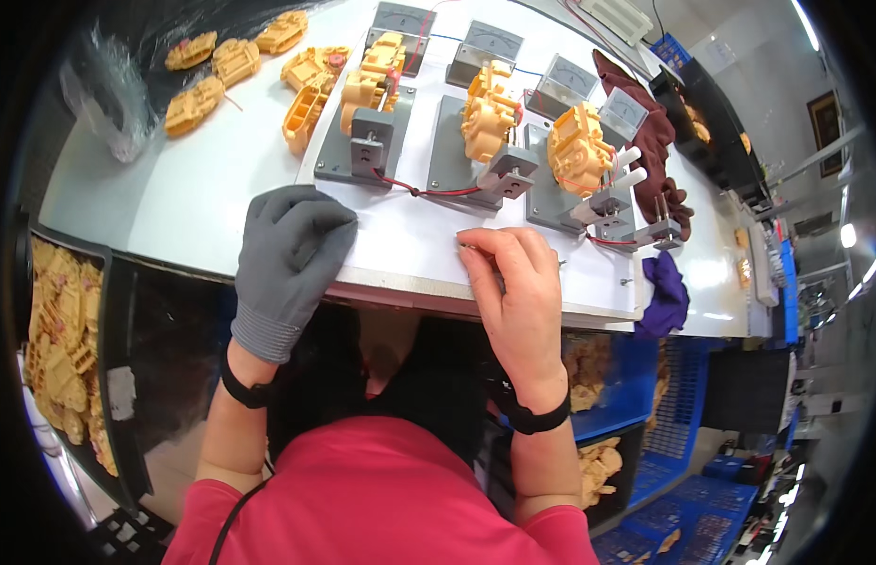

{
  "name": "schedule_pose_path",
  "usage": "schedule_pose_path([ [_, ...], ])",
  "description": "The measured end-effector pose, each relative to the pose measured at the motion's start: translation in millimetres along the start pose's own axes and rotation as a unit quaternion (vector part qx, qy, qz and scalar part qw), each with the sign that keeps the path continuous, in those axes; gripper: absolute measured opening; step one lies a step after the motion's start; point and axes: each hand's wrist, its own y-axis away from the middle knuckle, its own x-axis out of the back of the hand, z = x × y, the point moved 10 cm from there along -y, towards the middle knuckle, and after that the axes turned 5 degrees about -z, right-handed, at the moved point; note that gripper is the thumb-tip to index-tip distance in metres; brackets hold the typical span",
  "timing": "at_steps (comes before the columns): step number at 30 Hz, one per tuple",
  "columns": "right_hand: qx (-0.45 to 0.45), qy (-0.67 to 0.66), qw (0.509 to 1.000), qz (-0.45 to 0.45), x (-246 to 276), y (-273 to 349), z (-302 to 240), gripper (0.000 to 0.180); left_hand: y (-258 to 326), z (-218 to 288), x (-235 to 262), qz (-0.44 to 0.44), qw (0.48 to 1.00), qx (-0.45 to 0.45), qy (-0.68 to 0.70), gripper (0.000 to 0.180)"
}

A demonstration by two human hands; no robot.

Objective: The person repeatedly picks up yellow plastic mold halves from a tray and places them into metal clamps on a white board. They connect red wires to the clamps and adjust the setup. The person continues this cycle of picking, placing, and wiring throughout the clip.

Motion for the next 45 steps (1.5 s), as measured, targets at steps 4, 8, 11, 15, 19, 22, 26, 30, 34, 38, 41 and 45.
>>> schedule_pose_path([
  [4, 0.018, -0.013, 1.0, 0.021, -1, 1, 1, 0.012, -3, 6, 1, -0.006, 0.999, -0.008, -0.036, 0.012],
  [8, 0.066, 0.01, 0.997, 0.045, 9, -2, -4, 0.012, -5, 11, -1, -0.023, 0.999, -0.007, -0.044, 0.014],
  [11, 0.074, 0.01, 0.996, 0.043, 10, -2, -6, 0.013, -3, 7, -3, -0.034, 0.998, 0.012, -0.049, 0.016],
  [15, 0.06, 0.007, 0.998, 0.035, 10, -3, -6, 0.015, -2, 5, -5, -0.056, 0.996, 0.033, -0.056, 0.018],
  [19, 0.063, 0.021, 0.997, 0.039, 8, -1, -3, 0.017, -4, 6, -10, -0.082, 0.996, 0.025, -0.035, 0.022],
  [22, 0.081, 0.024, 0.996, 0.01, 3, 0, 3, 0.025, -6, -2, -7, -0.113, 0.99, 0.087, -0.024, 0.024],
  [26, 0.05, 0.007, 0.998, -0.023, 0, -1, 8, 0.026, 3, -25, -10, -0.131, 0.98, 0.149, 0.008, 0.015],
  [30, 0.038, -0.018, 0.999, 0.011, 7, -3, 8, 0.032, 5, -26, -4, -0.139, 0.979, 0.148, 0.029, 0.016],
  [34, 0.04, -0.001, 0.999, -0.03, 1, 0, 7, 0.031, -13, 1, -9, -0.172, 0.984, 0.05, -0.013, 0.015],
  [38, 0.043, -0.001, 0.999, -0.03, 0, 0, 6, 0.032, -18, 10, -12, -0.196, 0.98, -0.002, -0.026, 0.018],
  [41, 0.042, -0.003, 0.999, -0.025, 1, 0, 7, 0.032, -13, 1, -10, -0.18, 0.982, 0.045, -0.043, 0.018],
  [45, 0.048, -0.003, 0.999, -0.022, 1, 0, 5, 0.032, -14, 4, -8, -0.158, 0.985, 0.052, -0.043, 0.019],
])
